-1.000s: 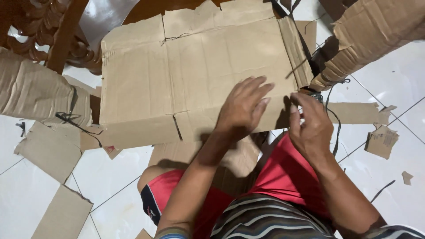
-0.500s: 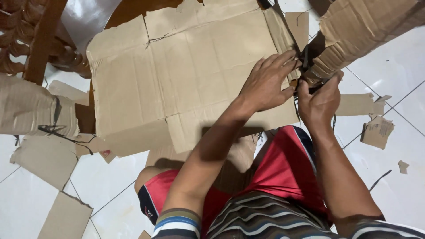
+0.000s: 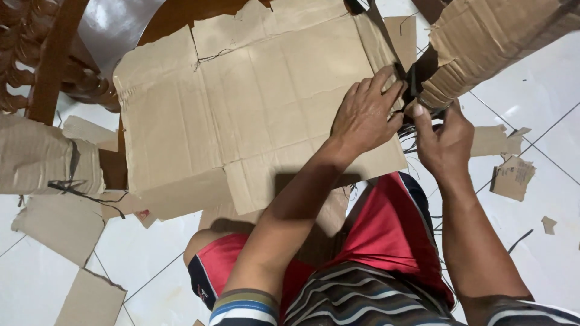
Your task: Wrapping wooden chair legs with cardboard and securing them with plastic ties for protection.
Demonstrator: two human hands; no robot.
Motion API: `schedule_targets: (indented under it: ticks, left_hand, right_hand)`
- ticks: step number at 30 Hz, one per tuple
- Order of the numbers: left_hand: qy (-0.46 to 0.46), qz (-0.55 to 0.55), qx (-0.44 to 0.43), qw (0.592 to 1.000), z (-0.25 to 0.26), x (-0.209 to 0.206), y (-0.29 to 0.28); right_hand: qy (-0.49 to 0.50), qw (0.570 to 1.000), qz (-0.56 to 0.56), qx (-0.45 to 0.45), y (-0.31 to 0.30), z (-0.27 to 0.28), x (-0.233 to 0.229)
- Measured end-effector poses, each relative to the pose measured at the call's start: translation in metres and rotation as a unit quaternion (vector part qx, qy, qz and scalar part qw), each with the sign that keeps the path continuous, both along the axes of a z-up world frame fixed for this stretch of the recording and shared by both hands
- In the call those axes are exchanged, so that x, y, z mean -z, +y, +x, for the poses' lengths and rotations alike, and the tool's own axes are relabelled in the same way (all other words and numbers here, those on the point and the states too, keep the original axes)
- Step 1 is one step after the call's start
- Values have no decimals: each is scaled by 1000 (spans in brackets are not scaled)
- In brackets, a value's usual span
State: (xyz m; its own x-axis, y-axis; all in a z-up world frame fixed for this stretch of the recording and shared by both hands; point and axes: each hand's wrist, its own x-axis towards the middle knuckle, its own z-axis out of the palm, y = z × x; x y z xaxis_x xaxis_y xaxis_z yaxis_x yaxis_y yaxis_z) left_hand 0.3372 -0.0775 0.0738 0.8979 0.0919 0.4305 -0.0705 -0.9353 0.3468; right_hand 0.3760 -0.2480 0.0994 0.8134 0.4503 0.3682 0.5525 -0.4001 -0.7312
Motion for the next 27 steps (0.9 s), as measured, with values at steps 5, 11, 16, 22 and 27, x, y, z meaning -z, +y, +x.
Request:
schedule_targets:
  ticks: [5,11,16,22,27]
  left_hand:
    - [-143,114,-90,979,12,16,-16]
    - [-232,162,-38,958,0,-1,-7]
    - [-265,129,63,954,0,21,-10]
    - [-83,33,36,995,-13,18,-12]
    - [-65,35,39,997,-15,12,-8]
  right_hand:
    - [-92,994,-10,57,6,4,25]
    - [-119,990,-35,73,7,4,24]
    - [-111,991,-30,72,9,-2,17]
    - [-79,996,34,5,6,-4,4]
    - [-47,997,43,-35,-1,2,2]
